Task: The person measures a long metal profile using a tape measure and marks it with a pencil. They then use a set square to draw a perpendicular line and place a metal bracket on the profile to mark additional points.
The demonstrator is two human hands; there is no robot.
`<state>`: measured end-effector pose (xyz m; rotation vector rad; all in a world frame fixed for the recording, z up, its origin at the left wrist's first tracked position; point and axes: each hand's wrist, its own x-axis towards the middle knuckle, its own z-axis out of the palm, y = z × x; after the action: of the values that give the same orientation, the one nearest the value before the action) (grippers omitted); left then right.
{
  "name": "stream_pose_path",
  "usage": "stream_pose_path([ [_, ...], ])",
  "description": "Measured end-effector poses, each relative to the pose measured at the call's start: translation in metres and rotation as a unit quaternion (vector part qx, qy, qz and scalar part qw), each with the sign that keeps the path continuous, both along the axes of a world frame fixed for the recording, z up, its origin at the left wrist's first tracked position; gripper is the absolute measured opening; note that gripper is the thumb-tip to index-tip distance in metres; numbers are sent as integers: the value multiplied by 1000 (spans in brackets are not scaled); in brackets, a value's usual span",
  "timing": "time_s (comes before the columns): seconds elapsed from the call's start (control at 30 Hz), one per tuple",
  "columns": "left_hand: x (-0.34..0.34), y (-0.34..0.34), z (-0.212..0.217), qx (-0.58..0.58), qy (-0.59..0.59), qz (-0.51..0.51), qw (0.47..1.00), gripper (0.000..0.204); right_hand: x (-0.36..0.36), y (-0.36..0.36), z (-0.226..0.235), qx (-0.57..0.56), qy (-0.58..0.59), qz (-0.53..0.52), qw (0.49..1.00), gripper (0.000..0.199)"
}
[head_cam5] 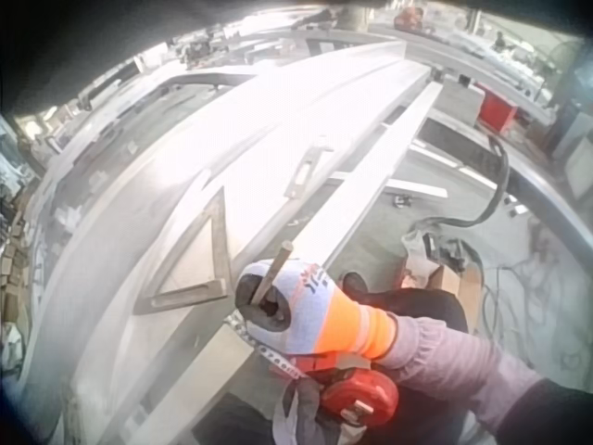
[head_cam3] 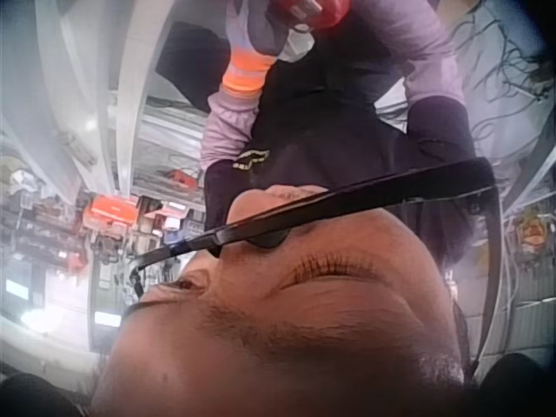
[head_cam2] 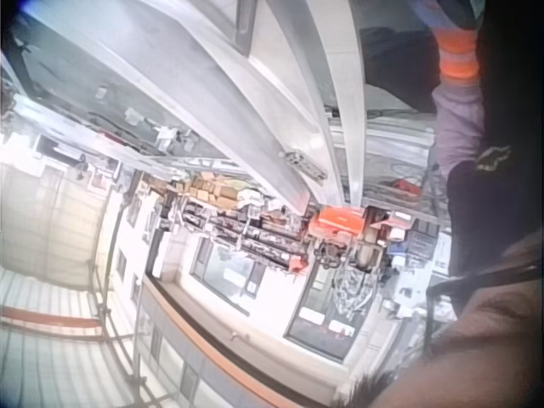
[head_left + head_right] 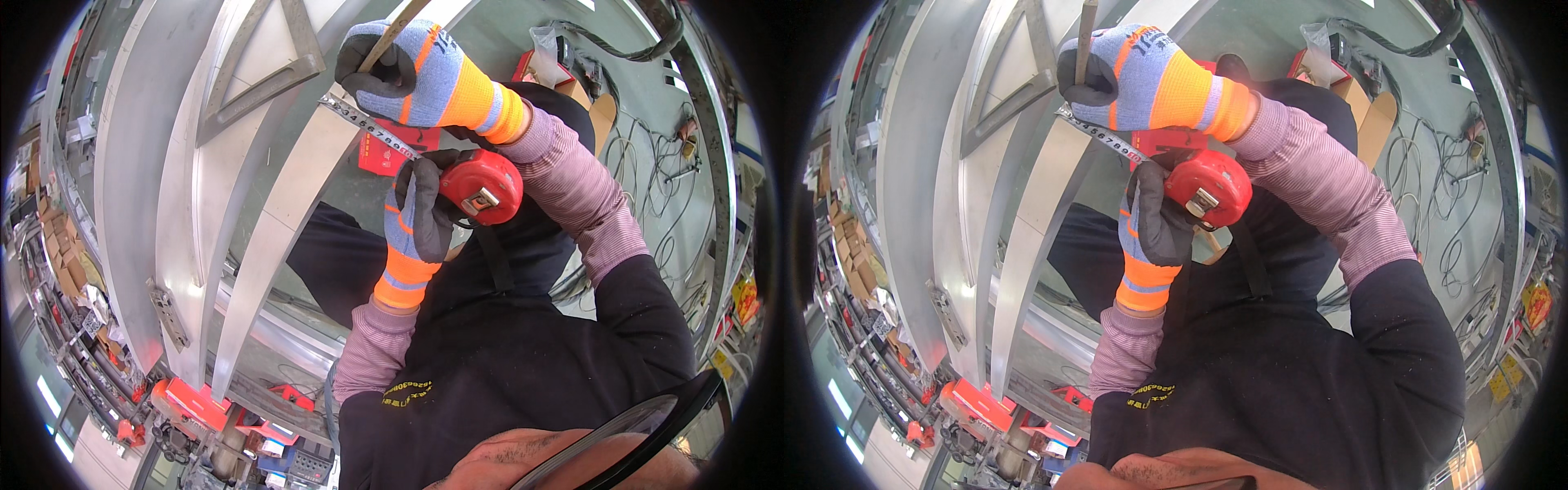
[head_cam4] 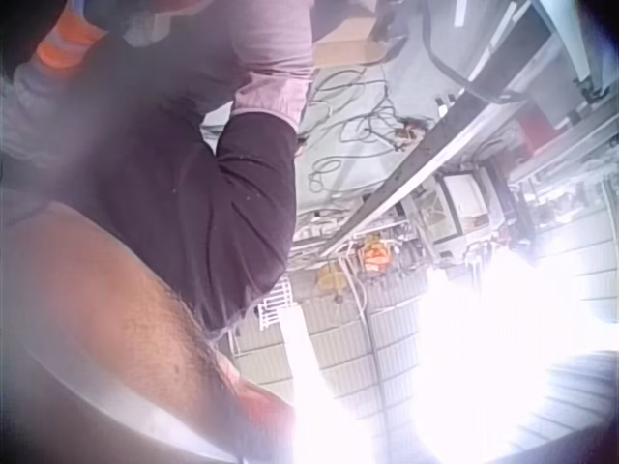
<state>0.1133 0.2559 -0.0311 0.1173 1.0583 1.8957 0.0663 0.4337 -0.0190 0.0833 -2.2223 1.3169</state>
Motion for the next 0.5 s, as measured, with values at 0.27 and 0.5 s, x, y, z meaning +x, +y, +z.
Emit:
stream_pose_path([
  [0.27,-1,-1,-1,12,18,-15,1000,45,6,10,-5,-77,-6,46,996,19],
  [0.5,-1,-2,-4,20,-6,-21,1000,44,7,7,0,-114,0,31,993,18],
])
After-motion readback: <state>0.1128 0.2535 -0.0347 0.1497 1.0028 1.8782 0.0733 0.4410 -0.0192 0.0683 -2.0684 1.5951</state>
